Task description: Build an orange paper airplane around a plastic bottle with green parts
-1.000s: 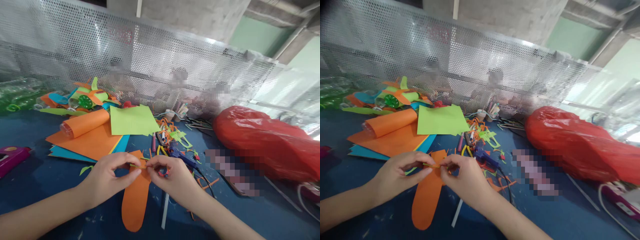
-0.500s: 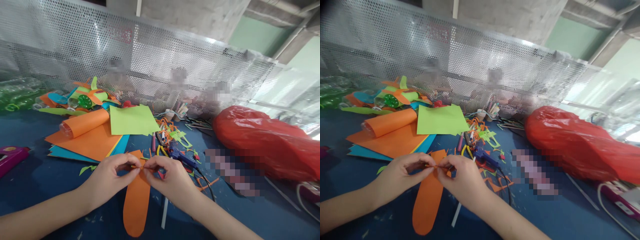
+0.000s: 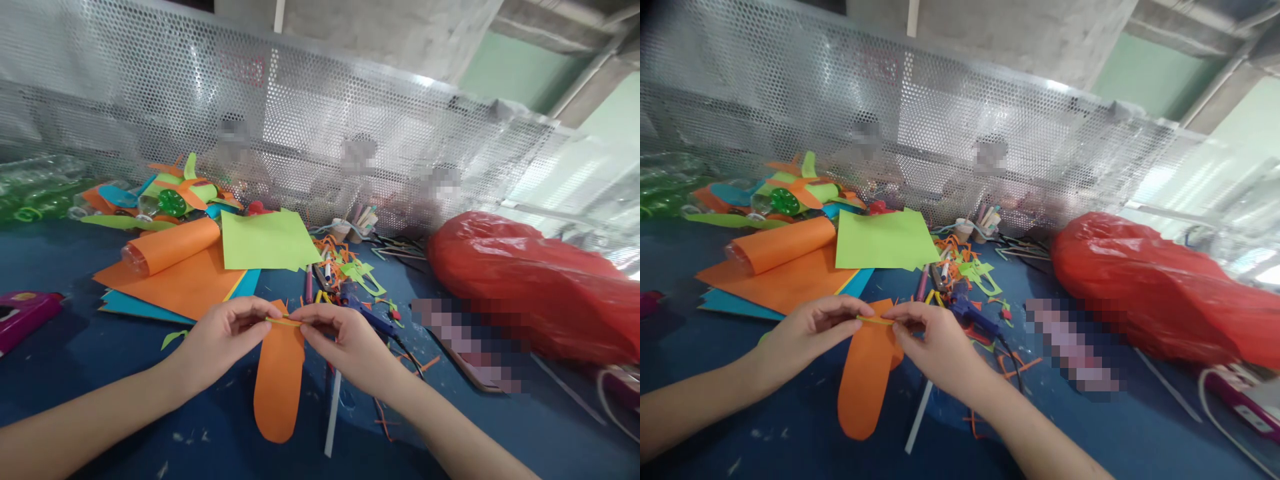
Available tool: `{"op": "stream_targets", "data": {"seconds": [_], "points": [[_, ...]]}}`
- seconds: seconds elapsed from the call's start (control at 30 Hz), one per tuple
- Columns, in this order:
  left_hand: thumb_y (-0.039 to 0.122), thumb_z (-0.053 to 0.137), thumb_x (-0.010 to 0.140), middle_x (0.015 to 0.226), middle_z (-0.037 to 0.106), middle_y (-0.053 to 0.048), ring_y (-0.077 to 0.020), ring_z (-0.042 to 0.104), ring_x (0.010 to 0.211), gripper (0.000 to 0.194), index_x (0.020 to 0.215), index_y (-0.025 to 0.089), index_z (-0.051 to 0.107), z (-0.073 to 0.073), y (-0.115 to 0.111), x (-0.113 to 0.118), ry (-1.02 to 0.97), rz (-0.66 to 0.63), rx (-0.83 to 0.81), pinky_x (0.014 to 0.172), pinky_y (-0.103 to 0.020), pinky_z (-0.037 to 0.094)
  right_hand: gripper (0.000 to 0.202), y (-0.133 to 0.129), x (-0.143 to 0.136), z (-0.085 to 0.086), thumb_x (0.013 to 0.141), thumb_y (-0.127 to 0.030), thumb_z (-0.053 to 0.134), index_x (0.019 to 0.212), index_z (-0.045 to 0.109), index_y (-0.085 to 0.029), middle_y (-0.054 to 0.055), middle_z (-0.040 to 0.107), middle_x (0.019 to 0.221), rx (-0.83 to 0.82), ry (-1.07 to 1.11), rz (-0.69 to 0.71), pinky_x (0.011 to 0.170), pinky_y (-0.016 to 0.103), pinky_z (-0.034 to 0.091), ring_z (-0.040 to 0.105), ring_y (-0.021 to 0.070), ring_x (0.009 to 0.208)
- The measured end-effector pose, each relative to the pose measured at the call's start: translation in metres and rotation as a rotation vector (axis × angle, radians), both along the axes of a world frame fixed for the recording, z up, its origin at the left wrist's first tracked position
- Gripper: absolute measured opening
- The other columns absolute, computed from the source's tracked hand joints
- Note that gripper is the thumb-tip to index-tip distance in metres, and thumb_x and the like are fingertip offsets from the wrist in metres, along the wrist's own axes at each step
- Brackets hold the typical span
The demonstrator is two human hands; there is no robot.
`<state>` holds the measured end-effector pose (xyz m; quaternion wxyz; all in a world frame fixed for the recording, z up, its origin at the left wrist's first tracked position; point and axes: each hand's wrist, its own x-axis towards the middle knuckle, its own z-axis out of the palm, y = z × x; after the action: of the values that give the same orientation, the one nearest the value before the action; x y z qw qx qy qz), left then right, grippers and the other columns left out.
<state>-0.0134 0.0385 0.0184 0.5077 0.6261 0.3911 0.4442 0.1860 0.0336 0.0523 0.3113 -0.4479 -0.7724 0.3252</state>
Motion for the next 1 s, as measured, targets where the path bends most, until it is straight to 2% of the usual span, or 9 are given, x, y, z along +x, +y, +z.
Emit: {"op": "stream_targets", "data": {"seconds": [0.17,0.3,0.53,0.8,1.0], "points": [[0.026,0.062,0.077,0.095,0.071,-0.001,-0.0169,0.064,0.095,0.015,0.091,0.022,0.066,0.0027,0.001,0.0008,-0.016,-0.005,-0.009,0.086,-0.026,0.05,0.022,0.0,0.0004,-0.0031,0.081,-0.014,0.052,0.095,0.069,-0.018,0.004,0.073,0.091,0.035,-0.001,-0.011,0.073,0.025,0.052,0.067,0.0154,0.081],[0.03,0.062,0.078,0.089,0.072,0.0,-0.0162,0.066,0.088,0.012,0.086,0.022,0.065,0.0019,0.0023,0.0,0.008,0.012,-0.028,0.081,-0.025,0.052,0.022,-0.0011,0.0002,-0.0034,0.081,-0.015,0.053,0.096,0.069,-0.019,0.002,0.073,0.091,0.08,-0.036,-0.021,0.072,0.024,0.052,0.067,0.0141,0.078],[0.027,0.059,0.079,0.087,0.071,0.0,-0.0161,0.066,0.085,0.011,0.086,0.022,0.065,-0.0028,0.0001,-0.0008,0.066,0.032,0.0,0.079,-0.026,0.053,0.014,-0.0019,-0.0034,-0.0081,0.083,-0.026,0.058,0.089,0.069,-0.02,0.001,0.073,0.084,0.086,-0.05,-0.035,0.065,0.023,0.05,0.066,0.0142,0.074],[0.025,0.059,0.078,0.089,0.072,-0.002,-0.0191,0.066,0.088,0.012,0.086,0.022,0.067,0.0006,-0.0023,0.0004,0.053,0.052,0.009,0.081,-0.029,0.053,0.019,-0.0021,-0.003,-0.0064,0.08,-0.016,0.053,0.09,0.069,-0.019,0.002,0.073,0.082,0.064,-0.031,-0.045,0.067,0.025,0.05,0.067,0.0154,0.073],[0.029,0.057,0.081,0.097,0.071,-0.003,-0.0196,0.065,0.095,0.015,0.091,0.022,0.066,0.0,0.0013,-0.001,0.009,0.027,0.004,0.085,-0.029,0.051,0.028,0.0041,0.002,-0.0054,0.079,-0.011,0.046,0.096,0.067,-0.017,0.004,0.072,0.092,-0.032,0.015,-0.002,0.073,0.029,0.051,0.066,0.0169,0.081]]}}
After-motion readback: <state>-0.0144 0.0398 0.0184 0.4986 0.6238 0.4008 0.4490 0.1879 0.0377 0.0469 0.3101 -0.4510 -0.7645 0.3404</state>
